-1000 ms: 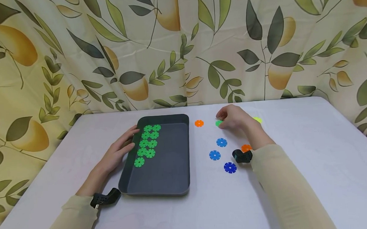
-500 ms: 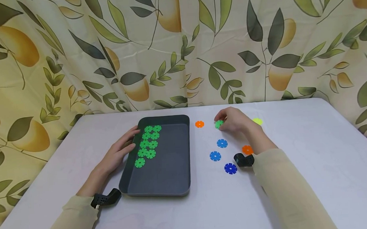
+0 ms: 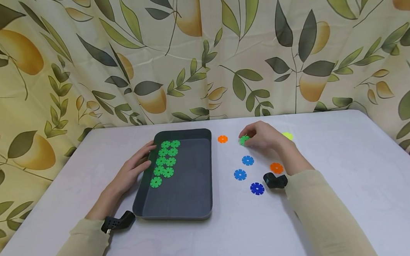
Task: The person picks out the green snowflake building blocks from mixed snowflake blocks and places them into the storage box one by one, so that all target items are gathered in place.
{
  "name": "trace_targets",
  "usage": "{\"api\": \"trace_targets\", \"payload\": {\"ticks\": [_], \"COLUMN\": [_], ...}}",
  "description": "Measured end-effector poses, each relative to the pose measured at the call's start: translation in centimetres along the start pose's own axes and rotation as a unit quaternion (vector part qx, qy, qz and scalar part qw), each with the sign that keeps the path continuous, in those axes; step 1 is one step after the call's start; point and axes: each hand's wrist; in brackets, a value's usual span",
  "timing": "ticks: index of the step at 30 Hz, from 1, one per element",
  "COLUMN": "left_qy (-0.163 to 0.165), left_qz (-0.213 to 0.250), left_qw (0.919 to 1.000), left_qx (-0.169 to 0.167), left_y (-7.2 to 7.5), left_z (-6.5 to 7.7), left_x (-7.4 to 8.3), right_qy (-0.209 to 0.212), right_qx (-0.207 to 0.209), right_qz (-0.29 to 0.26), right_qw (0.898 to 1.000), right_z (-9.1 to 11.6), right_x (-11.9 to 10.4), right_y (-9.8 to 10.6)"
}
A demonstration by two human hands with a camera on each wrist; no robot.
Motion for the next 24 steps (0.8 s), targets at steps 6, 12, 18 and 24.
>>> {"api": "trace_targets", "payload": {"ticks": [6, 12, 18, 24], "left_qy": [-0.001, 0.001, 0.003, 0.009], "left_qz": [0.0, -0.003, 0.0, -0.008], "left_qw": [1.0, 1.0, 1.0, 0.9999], "left_qx": [0.002, 0.003, 0.001, -0.001], "left_y": [0.0, 0.0, 0.0, 0.1], "left_z": [0.1, 0.1, 0.0, 0.0], "left_x": [0.0, 0.1, 0.1, 0.2], "right_qy": [-0.003, 0.006, 0.005, 0.008], "right_qx": [-0.01, -0.018, -0.025, -0.033], "right_qz": [-0.057, -0.085, -0.093, -0.098], "right_qw": [0.998, 0.996, 0.995, 0.995], "right_z": [0.2, 0.4, 0.5, 0.7], "right_x": [0.0, 0.0, -0.3, -1.4], "right_y": [-0.1, -0.2, -0.1, -0.1]}}
Point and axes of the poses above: each hand's wrist, its own z-axis away from the middle knuckle, its own y-axis out of the back of the hand, x = y × z
